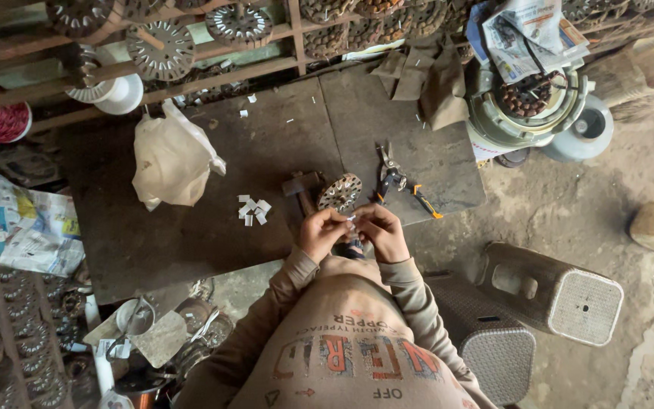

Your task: The person uses pliers to bend small white pieces and attach them to a perforated metal disc. They repeatedly pick up pieces, bend them, and place them into holes on the disc while working at a cluttered workbench.

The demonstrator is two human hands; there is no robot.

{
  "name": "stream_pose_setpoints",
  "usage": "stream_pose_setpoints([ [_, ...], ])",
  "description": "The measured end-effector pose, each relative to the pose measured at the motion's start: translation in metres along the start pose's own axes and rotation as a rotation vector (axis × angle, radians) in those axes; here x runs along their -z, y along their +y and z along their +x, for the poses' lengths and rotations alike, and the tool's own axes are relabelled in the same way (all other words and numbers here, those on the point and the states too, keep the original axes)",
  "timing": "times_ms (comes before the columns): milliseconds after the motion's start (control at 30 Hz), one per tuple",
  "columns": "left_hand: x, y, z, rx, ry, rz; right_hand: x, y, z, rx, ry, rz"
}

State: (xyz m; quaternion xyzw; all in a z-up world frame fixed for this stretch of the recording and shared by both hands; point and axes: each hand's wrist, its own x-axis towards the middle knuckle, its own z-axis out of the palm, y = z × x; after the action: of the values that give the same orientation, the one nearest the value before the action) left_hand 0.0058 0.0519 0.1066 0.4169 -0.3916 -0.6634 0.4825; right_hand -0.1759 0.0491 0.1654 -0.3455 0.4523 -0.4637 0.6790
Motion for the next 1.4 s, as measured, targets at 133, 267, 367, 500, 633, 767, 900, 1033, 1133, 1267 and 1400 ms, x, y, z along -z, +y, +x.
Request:
stream_pose_setpoints([
  [133, 0.003, -0.011, -0.003, 0.053, -0.026, -0.121, 0.003, 0.007, 0.000, 0.023, -0.046, -0.093],
  [267, 0.006, -0.010, -0.005, 0.101, -0.071, -0.156, -0.003, 0.006, 0.000, -0.007, -0.050, -0.171],
  [367, 0.013, -0.004, -0.007, 0.206, -0.095, -0.253, -0.012, -0.004, -0.012, 0.055, -0.105, -0.236],
  [500, 0.025, 0.003, -0.005, 0.266, -0.216, -0.302, -0.029, -0.031, -0.029, 0.206, -0.194, -0.461],
  [633, 0.044, -0.010, -0.008, 0.361, -0.287, -0.299, -0.044, -0.037, -0.038, 0.376, -0.109, -0.752],
  [767, 0.065, -0.047, 0.007, 0.186, -0.275, -0.074, -0.037, -0.024, -0.032, 0.395, -0.039, -0.750],
  [900, 0.074, -0.093, 0.037, -0.290, 0.291, 0.504, -0.022, -0.007, -0.001, 0.446, 0.170, -0.824],
  [1033, 0.076, -0.132, 0.052, -0.202, 0.372, 0.646, -0.012, 0.029, 0.033, 0.459, 0.202, -0.847],
  [1133, 0.071, -0.131, 0.060, -0.042, 0.363, 0.690, -0.010, 0.049, 0.065, 0.486, 0.102, -0.830],
  [1267, 0.069, -0.095, 0.065, -0.208, 0.371, 0.777, -0.015, 0.066, 0.088, 0.536, 0.075, -0.892],
  [1400, 0.068, -0.061, 0.068, -0.302, 0.301, 0.863, -0.012, 0.069, 0.089, 0.522, 0.074, -0.890],
])
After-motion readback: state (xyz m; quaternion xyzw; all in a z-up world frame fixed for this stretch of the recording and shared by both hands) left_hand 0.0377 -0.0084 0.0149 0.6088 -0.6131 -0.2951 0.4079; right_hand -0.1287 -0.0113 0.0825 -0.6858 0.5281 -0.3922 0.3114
